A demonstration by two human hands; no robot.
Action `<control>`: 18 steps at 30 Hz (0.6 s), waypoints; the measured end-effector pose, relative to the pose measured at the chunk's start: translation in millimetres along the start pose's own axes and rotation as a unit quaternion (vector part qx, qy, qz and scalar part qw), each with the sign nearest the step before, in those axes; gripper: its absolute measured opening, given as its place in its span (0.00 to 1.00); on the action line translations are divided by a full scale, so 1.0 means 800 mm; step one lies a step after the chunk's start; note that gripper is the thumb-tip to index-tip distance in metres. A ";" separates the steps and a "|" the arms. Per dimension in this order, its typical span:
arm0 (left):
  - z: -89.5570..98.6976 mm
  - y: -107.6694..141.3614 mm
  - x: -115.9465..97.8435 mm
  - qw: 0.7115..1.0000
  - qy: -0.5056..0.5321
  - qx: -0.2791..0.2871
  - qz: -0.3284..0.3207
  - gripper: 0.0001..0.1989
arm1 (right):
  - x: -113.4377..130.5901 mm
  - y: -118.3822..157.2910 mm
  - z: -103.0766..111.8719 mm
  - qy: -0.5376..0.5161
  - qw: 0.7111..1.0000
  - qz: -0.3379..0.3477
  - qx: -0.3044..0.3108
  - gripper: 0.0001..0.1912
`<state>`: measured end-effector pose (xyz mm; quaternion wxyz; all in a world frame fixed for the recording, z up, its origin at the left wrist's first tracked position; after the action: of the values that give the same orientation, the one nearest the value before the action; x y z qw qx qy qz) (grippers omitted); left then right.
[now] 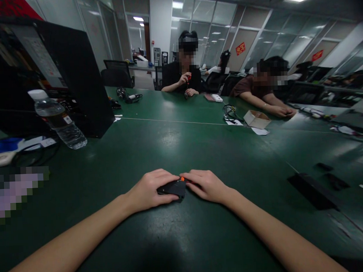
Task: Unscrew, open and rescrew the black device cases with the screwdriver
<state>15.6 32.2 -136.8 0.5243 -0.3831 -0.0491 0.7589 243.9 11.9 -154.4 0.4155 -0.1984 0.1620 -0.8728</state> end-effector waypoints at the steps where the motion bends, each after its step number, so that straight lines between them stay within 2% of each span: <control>1: 0.000 0.000 0.000 1.000 -0.002 0.003 0.000 0.25 | 0.000 0.000 -0.001 0.000 1.000 -0.006 0.008 0.15; 7: 0.001 0.000 -0.001 1.000 0.007 0.002 0.012 0.24 | -0.004 0.002 0.000 0.025 0.999 -0.020 0.027 0.14; 9: 0.002 -0.001 -0.001 0.999 0.024 -0.013 0.045 0.22 | -0.007 0.003 0.001 0.038 0.998 -0.023 0.040 0.15; 12: 0.003 -0.002 0.003 0.988 0.065 -0.055 0.128 0.20 | -0.013 0.005 0.002 0.051 0.996 -0.038 0.056 0.14; 15: 0.002 -0.003 0.017 0.954 0.163 -0.106 0.229 0.17 | -0.019 0.006 0.003 0.051 0.994 -0.077 0.053 0.13; 18: -0.003 -0.004 0.033 0.890 0.295 -0.170 0.304 0.23 | -0.021 0.004 0.002 0.044 0.992 -0.106 0.047 0.15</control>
<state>14.8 55.2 -151.0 0.1846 -0.6687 0.0982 0.7135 256.8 22.6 -157.9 0.3221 -0.1562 0.1167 -0.9264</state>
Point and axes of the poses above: each hand's wrist, its own y-axis away from the middle knuckle, its own z-axis out of the back of the hand, x = y × z, the point moved 3 cm from there along -y, towards the middle knuckle, and after that the axes turned 2 degrees about -z, right-handed, at the moved point
